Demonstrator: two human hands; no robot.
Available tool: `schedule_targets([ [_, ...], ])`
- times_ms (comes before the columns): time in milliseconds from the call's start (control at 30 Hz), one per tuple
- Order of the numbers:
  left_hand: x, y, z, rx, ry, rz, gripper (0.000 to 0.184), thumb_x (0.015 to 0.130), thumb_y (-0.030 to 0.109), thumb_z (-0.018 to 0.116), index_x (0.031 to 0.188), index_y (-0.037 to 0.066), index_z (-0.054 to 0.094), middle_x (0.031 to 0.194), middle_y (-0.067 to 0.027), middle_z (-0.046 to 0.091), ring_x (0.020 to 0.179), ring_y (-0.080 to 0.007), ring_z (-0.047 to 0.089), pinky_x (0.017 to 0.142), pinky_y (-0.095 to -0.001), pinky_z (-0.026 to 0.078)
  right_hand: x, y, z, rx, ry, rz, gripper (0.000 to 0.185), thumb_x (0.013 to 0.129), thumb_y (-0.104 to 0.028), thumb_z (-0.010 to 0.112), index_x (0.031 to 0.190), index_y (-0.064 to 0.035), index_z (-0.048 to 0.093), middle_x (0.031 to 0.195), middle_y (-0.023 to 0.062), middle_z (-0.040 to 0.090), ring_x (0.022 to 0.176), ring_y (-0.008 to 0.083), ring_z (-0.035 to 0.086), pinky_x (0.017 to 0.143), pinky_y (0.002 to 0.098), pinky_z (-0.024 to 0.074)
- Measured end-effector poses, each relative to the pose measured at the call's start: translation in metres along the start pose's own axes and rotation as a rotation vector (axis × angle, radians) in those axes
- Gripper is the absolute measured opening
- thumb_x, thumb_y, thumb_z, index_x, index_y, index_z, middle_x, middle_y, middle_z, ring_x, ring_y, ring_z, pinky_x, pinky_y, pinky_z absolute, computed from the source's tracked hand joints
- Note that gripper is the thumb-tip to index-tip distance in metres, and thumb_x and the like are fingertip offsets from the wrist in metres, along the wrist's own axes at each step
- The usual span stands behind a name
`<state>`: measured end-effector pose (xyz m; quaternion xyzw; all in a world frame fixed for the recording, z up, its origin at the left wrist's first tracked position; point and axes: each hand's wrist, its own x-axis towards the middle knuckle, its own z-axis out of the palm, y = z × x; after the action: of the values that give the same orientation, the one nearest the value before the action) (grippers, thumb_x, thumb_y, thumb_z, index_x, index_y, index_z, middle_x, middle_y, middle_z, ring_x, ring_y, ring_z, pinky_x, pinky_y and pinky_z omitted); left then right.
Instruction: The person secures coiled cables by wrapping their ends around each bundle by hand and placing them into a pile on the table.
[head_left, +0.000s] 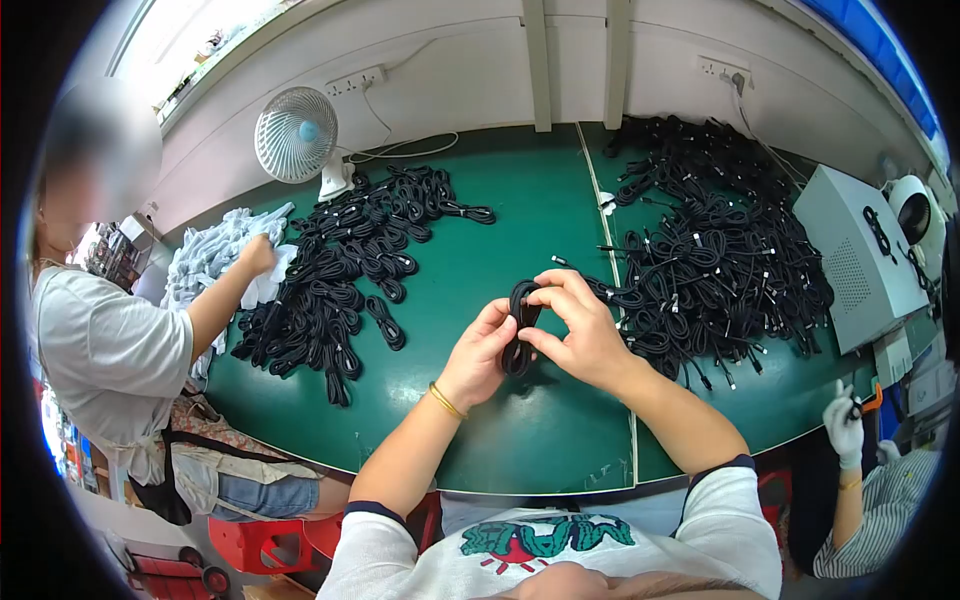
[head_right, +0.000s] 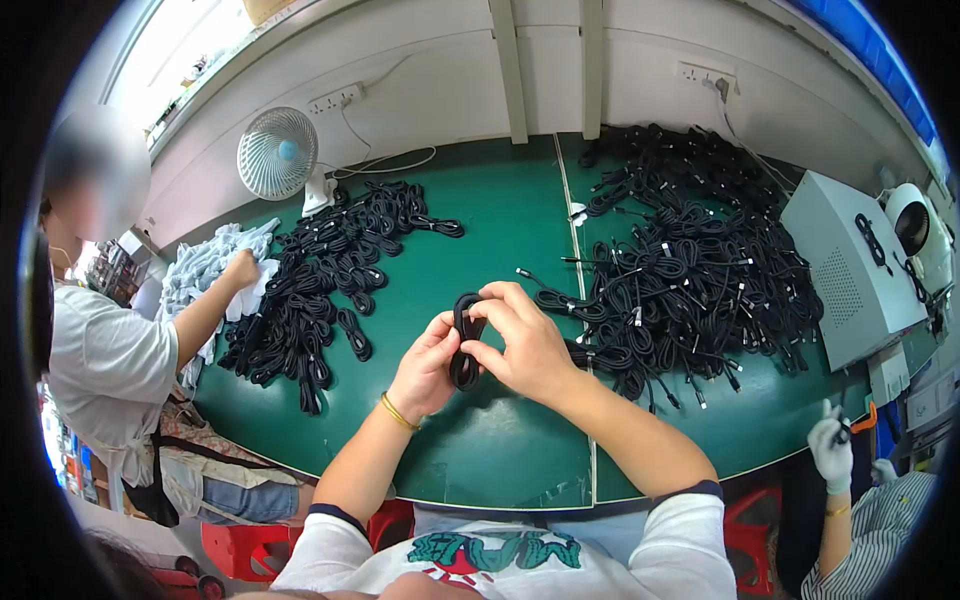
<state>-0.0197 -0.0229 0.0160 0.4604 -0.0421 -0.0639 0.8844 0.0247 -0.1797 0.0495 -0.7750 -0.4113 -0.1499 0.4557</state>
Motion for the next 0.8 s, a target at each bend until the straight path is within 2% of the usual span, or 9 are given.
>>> schedule_targets([
  [100,-0.002,0.002,-0.007,-0.054,-0.043,-0.092,0.021,0.089,0.019,0.047,0.108,0.010,0.046,0.102,0.0004,0.051,0.092,-0.0093,0.051,0.079,-0.0246,0.043,-0.003,-0.001,0.009,-0.023,0.059,0.030,0.034,0.065,-0.013,0.072,0.093,-0.0033,0.054,0.103,0.0133,0.049,0.090,0.0278,0.053,0.074,0.0334,0.0448],
  [167,0.000,-0.002,-0.008,0.000,-0.016,-0.057,0.019,0.089,0.018,0.048,0.107,0.010,0.047,0.102,0.0002,0.052,0.092,-0.0093,0.051,0.080,-0.0253,0.042,-0.005,-0.005,0.014,-0.021,0.108,0.149,0.035,0.065,-0.015,0.071,0.093,-0.0027,0.054,0.100,0.0119,0.048,0.081,0.0284,0.055,0.065,0.0344,0.0466],
  [267,0.004,-0.013,-0.013,0.100,0.084,0.087,0.019,0.089,0.014,0.049,0.105,0.006,0.051,0.098,0.0005,0.053,0.089,-0.0075,0.049,0.080,-0.0226,0.040,-0.007,0.000,0.021,-0.043,0.143,0.095,0.035,0.064,-0.011,0.070,0.094,-0.0016,0.053,0.101,0.0139,0.046,0.082,0.0277,0.056,0.064,0.0330,0.0482],
  [400,0.004,-0.016,-0.004,0.150,0.012,0.151,0.018,0.090,0.013,0.046,0.105,0.003,0.050,0.098,0.0000,0.052,0.090,-0.0068,0.046,0.083,-0.0214,0.037,-0.005,-0.002,0.016,0.179,0.145,0.222,0.021,0.064,-0.004,0.068,0.078,-0.0019,0.053,0.095,0.0114,0.044,0.077,0.0213,0.053,0.059,0.0292,0.0466],
  [500,0.009,-0.032,-0.010,0.246,0.050,0.155,0.020,0.093,0.020,0.040,0.104,0.004,0.044,0.093,-0.0040,0.053,0.084,-0.0112,0.054,0.078,-0.0248,0.044,-0.007,-0.005,0.019,0.026,0.180,0.120,0.019,0.062,-0.006,0.067,0.073,-0.0047,0.052,0.093,0.0120,0.043,0.069,0.0220,0.052,0.055,0.0309,0.0441],
  [567,0.005,-0.024,-0.001,0.167,0.110,0.092,0.019,0.093,0.018,0.038,0.103,0.004,0.045,0.092,-0.0004,0.049,0.085,-0.0063,0.045,0.078,-0.0218,0.038,-0.008,-0.007,0.021,-0.071,0.187,0.055,0.019,0.062,-0.007,0.067,0.072,-0.0055,0.052,0.093,0.0123,0.043,0.068,0.0234,0.052,0.054,0.0323,0.0440],
  [667,0.001,-0.013,0.009,0.031,0.170,0.017,0.018,0.094,0.020,0.036,0.099,0.006,0.045,0.090,-0.0005,0.049,0.082,-0.0055,0.044,0.074,-0.0204,0.039,-0.007,-0.009,0.025,-0.170,0.184,-0.054,0.019,0.064,-0.008,0.066,0.071,-0.0045,0.049,0.081,0.0105,0.048,0.062,0.0220,0.054,0.051,0.0325,0.0435],
  [700,0.003,-0.022,0.000,0.087,0.173,0.051,0.017,0.094,0.021,0.036,0.098,0.006,0.044,0.089,-0.0005,0.048,0.078,-0.0068,0.047,0.071,-0.0214,0.041,-0.009,-0.007,0.027,-0.043,0.068,0.095,0.018,0.067,-0.007,0.062,0.072,-0.0035,0.046,0.067,0.0094,0.051,0.054,0.0227,0.054,0.048,0.0318,0.0436],
  [800,-0.001,-0.017,0.009,0.103,0.139,-0.004,0.024,0.091,0.031,0.042,0.098,0.008,0.043,0.082,-0.0016,0.050,0.064,-0.0084,0.051,0.049,-0.0230,0.046,-0.006,-0.013,0.017,0.304,-0.125,0.383,0.013,0.074,0.000,0.055,0.082,-0.0014,0.046,0.062,0.0025,0.051,0.051,0.0038,0.050,0.042,0.0205,0.0371],
])
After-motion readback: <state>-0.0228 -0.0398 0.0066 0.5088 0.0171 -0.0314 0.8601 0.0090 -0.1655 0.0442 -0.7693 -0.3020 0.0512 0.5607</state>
